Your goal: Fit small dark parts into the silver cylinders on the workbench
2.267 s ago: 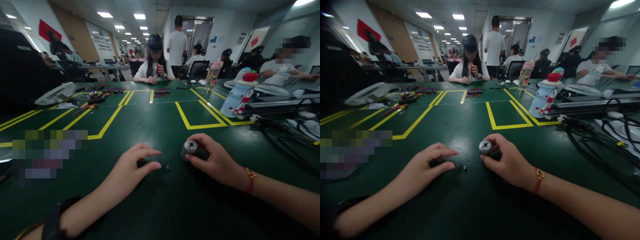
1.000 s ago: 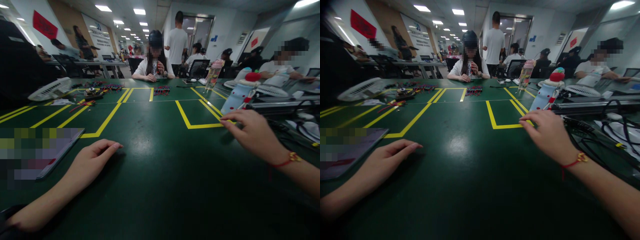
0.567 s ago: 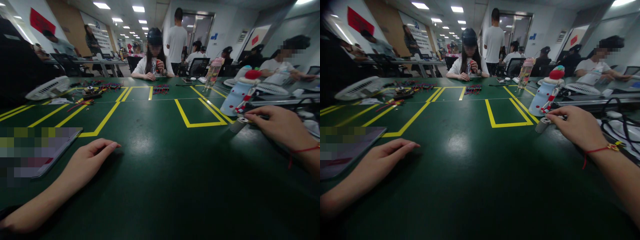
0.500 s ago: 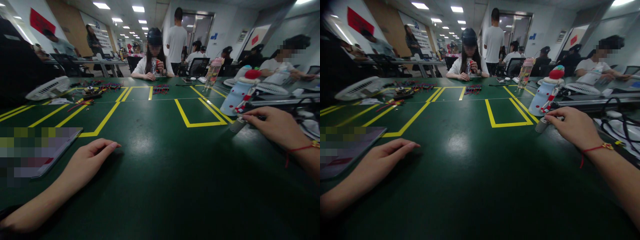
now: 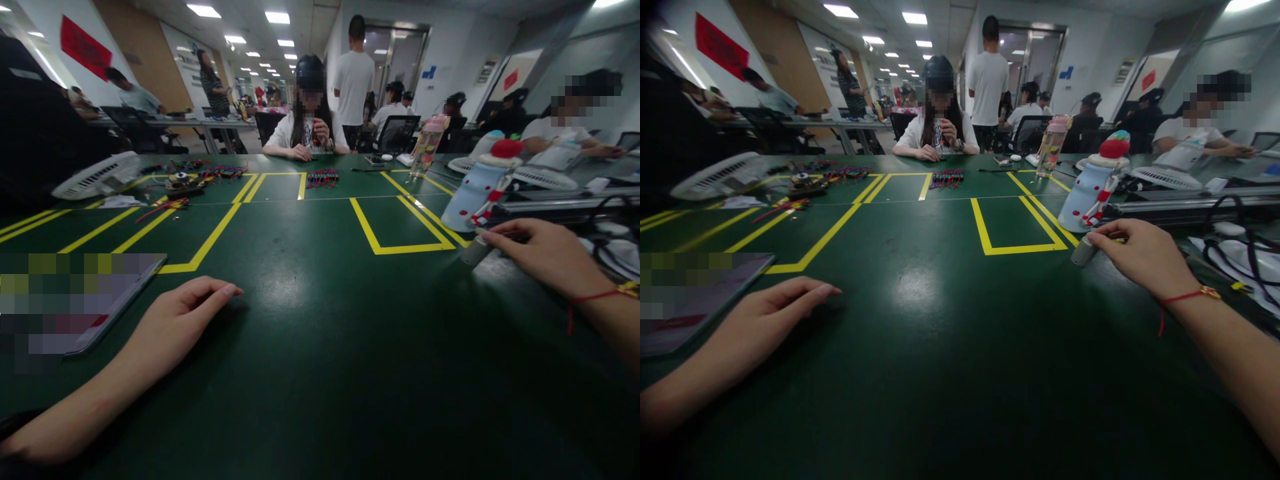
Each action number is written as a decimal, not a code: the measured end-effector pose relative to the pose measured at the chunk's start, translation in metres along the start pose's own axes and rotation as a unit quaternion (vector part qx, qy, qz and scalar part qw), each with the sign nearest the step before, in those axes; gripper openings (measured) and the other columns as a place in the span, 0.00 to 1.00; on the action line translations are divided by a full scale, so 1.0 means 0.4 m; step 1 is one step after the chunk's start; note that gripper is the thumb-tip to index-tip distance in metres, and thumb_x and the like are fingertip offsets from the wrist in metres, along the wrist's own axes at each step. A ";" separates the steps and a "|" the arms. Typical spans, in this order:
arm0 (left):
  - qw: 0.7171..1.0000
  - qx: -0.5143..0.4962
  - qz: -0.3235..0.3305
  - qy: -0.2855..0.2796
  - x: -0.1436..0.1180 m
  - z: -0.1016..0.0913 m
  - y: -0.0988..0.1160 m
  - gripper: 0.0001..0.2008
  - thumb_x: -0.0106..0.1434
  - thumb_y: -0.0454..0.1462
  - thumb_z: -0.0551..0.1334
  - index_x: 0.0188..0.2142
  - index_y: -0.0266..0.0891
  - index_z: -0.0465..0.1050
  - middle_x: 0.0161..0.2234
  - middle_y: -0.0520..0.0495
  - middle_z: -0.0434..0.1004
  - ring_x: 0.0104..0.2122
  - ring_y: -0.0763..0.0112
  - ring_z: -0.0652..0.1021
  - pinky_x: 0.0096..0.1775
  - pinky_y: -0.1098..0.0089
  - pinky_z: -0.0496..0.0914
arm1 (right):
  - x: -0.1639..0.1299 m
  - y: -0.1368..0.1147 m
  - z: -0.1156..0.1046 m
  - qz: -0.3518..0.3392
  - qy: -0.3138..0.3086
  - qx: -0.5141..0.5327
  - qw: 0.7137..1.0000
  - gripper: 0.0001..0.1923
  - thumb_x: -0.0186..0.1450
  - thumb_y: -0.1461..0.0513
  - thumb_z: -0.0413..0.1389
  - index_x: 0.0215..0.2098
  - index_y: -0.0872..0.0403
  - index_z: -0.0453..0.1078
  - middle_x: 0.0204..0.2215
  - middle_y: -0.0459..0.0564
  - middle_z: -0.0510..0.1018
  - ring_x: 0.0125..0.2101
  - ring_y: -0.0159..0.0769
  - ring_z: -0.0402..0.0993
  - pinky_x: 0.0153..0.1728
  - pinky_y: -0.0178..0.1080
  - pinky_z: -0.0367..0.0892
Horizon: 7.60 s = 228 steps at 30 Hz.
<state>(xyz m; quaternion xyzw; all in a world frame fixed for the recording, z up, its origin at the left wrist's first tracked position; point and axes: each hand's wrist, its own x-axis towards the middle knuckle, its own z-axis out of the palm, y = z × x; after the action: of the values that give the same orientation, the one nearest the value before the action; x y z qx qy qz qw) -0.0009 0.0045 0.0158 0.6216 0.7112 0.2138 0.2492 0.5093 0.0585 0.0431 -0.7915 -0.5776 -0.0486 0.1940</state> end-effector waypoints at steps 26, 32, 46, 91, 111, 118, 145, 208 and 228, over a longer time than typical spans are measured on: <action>1.000 0.015 0.023 0.007 -0.007 -0.003 0.021 0.19 0.63 0.52 0.55 0.41 0.43 0.76 0.41 0.50 0.81 0.42 0.58 0.76 0.43 0.66 0.65 | -0.035 -0.021 0.029 -0.053 -0.017 0.146 0.988 0.25 0.51 0.52 0.66 0.43 0.56 0.71 0.35 0.52 0.79 0.34 0.36 0.77 0.39 0.39 0.69; 0.999 0.019 0.025 0.016 -0.008 -0.001 0.019 0.18 0.62 0.51 0.56 0.40 0.44 0.77 0.40 0.50 0.81 0.42 0.58 0.77 0.43 0.66 0.66 | -0.227 -0.262 0.047 -0.322 -0.097 0.338 0.879 0.17 0.58 0.58 0.61 0.46 0.52 0.69 0.45 0.50 0.76 0.42 0.34 0.75 0.45 0.38 0.72; 0.969 -0.040 0.239 -0.054 -0.045 0.079 0.148 0.13 0.65 0.47 0.58 0.44 0.48 0.77 0.42 0.48 0.77 0.39 0.63 0.76 0.38 0.66 0.70 | -0.350 -0.362 0.117 -0.349 -0.202 0.372 0.836 0.31 0.58 0.56 0.62 0.56 0.48 0.56 0.48 0.51 0.72 0.47 0.35 0.72 0.49 0.42 0.70; 0.992 -0.128 0.010 -0.003 0.008 0.026 0.010 0.22 0.61 0.54 0.59 0.41 0.40 0.77 0.27 0.54 0.70 0.29 0.68 0.70 0.31 0.71 0.63 | -0.191 -0.203 0.080 -0.328 -0.049 0.129 0.934 0.22 0.61 0.48 0.56 0.50 0.48 0.72 0.52 0.53 0.70 0.53 0.44 0.64 0.55 0.50 0.59; 0.995 -0.104 0.003 -0.009 0.005 0.032 0.004 0.24 0.61 0.56 0.57 0.43 0.41 0.75 0.31 0.52 0.73 0.30 0.67 0.70 0.31 0.70 0.62 | -0.067 -0.079 -0.003 -0.162 0.072 -0.022 0.984 0.19 0.68 0.54 0.49 0.43 0.59 0.75 0.41 0.58 0.77 0.41 0.36 0.70 0.41 0.39 0.61; 0.993 -0.112 0.008 -0.017 0.008 0.029 -0.016 0.22 0.62 0.56 0.57 0.42 0.42 0.75 0.32 0.53 0.73 0.32 0.67 0.70 0.35 0.69 0.62 | -0.020 0.003 -0.001 -0.021 0.029 -0.025 0.999 0.17 0.64 0.52 0.53 0.43 0.53 0.76 0.36 0.52 0.78 0.33 0.32 0.70 0.35 0.36 0.59; 0.995 -0.099 0.014 -0.018 -0.002 0.024 0.001 0.21 0.63 0.54 0.57 0.42 0.42 0.75 0.32 0.52 0.73 0.32 0.65 0.72 0.35 0.70 0.63 | -0.006 0.013 0.047 0.086 0.001 0.283 0.955 0.20 0.57 0.56 0.59 0.46 0.56 0.74 0.42 0.54 0.78 0.33 0.31 0.74 0.35 0.35 0.69; 0.967 -0.056 0.224 -0.109 -0.030 0.119 0.138 0.14 0.59 0.47 0.65 0.44 0.51 0.79 0.38 0.49 0.75 0.36 0.65 0.75 0.37 0.67 0.67 | -0.295 -0.327 0.084 -0.241 -0.184 0.373 0.877 0.22 0.57 0.54 0.62 0.48 0.52 0.67 0.42 0.50 0.77 0.38 0.33 0.75 0.39 0.37 0.72; 0.999 -0.044 -0.004 0.003 -0.003 0.017 0.007 0.24 0.61 0.57 0.56 0.43 0.43 0.75 0.34 0.51 0.76 0.35 0.62 0.74 0.36 0.68 0.64 | -0.264 -0.286 0.085 -0.397 -0.119 0.155 0.897 0.26 0.62 0.47 0.55 0.55 0.47 0.67 0.55 0.51 0.67 0.54 0.41 0.62 0.53 0.47 0.60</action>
<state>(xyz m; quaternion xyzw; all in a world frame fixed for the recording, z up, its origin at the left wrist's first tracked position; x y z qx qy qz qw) 0.0057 0.0036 0.0124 0.6065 0.7044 0.2456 0.2751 0.3629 0.0056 0.0087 -0.4558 -0.8629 0.0636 0.2087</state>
